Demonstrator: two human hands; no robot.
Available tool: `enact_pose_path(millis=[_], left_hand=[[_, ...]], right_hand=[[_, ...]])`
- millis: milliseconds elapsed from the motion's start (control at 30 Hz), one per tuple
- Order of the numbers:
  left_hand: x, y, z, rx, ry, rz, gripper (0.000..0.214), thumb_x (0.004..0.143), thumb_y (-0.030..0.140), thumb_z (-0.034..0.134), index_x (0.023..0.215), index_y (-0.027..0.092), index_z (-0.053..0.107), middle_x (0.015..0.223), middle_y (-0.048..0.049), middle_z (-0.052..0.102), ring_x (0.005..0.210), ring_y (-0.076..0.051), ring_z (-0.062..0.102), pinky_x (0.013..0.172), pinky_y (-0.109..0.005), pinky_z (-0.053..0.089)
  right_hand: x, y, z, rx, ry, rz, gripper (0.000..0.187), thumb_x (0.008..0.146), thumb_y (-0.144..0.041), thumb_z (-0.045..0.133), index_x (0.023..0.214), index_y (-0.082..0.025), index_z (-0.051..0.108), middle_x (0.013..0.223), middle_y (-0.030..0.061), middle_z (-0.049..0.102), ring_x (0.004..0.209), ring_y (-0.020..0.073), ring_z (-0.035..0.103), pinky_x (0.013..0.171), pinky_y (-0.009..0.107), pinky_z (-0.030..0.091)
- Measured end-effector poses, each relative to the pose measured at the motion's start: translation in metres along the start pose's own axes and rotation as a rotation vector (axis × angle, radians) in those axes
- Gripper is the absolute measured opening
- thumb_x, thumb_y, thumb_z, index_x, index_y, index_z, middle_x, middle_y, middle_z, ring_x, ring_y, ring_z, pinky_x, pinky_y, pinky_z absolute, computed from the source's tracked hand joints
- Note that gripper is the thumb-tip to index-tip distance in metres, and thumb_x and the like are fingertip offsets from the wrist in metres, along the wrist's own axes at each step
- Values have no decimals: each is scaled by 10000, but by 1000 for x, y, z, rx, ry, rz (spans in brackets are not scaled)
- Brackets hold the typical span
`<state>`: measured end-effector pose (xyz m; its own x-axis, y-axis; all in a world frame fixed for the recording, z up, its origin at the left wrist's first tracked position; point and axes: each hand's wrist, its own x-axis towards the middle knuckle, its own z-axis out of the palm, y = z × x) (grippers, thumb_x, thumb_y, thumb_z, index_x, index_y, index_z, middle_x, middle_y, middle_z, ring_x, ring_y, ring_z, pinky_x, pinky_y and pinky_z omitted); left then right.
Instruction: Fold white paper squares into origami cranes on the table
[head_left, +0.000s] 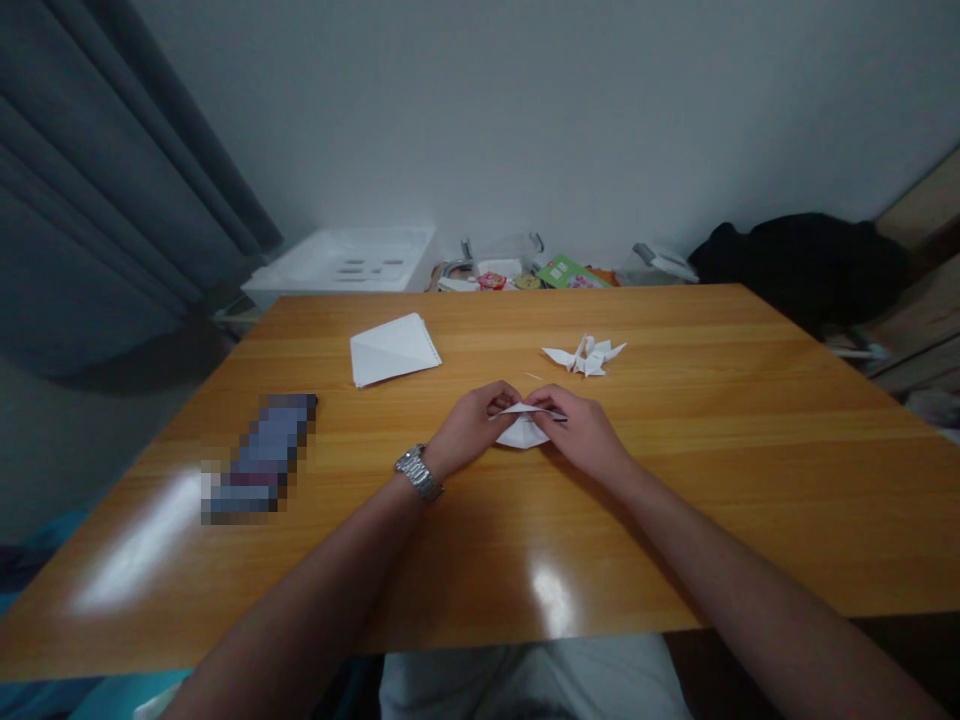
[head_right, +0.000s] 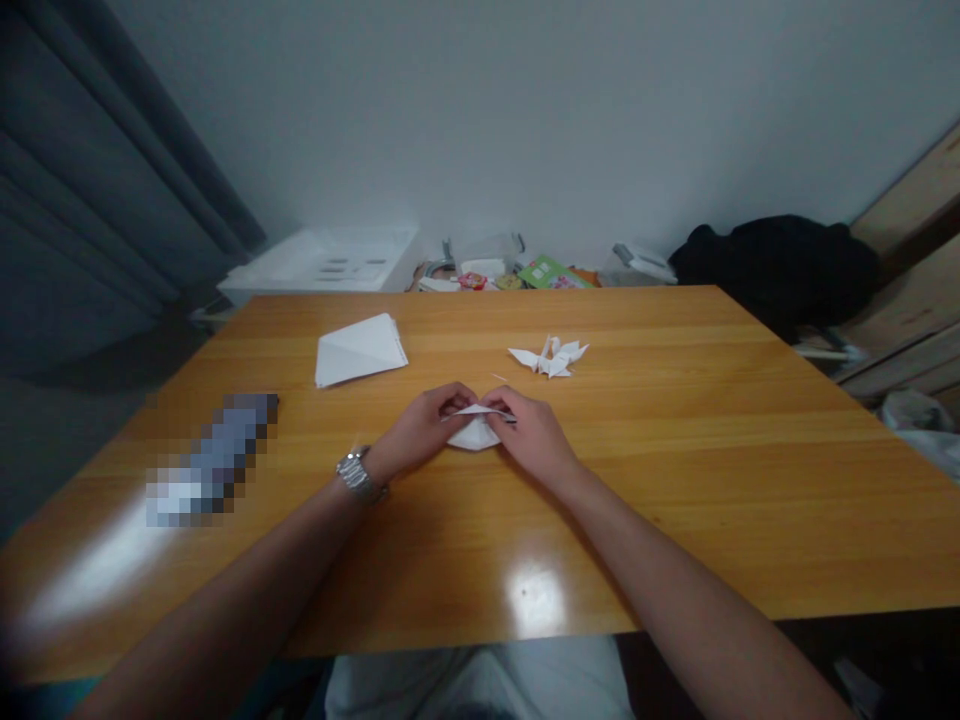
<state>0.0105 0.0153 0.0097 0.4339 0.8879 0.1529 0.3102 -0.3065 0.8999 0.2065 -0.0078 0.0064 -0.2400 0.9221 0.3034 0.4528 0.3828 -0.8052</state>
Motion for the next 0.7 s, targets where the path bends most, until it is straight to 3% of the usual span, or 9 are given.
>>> enact_pose_path(millis=[400,700], left_hand=[[2,4,1,80,116,-12,83,832,144,654,908,136,687,890,-58,741,814,-162,680,756,-266,517],[0,6,5,33,149,-13,61,841,191,682,884,148,684,871,-40,736,784,-152,671,720,-247,515]], right_hand=[[-1,-6,-1,-11,-3,-29,189,892,-213,591,1057,-223,684,1016,46,758,921,212,711,829,330,531],[-1,-4,-1,0,24,-25,169,893,-220,579,1030,-234,677,991,37,750,909,215,702,817,333,527]])
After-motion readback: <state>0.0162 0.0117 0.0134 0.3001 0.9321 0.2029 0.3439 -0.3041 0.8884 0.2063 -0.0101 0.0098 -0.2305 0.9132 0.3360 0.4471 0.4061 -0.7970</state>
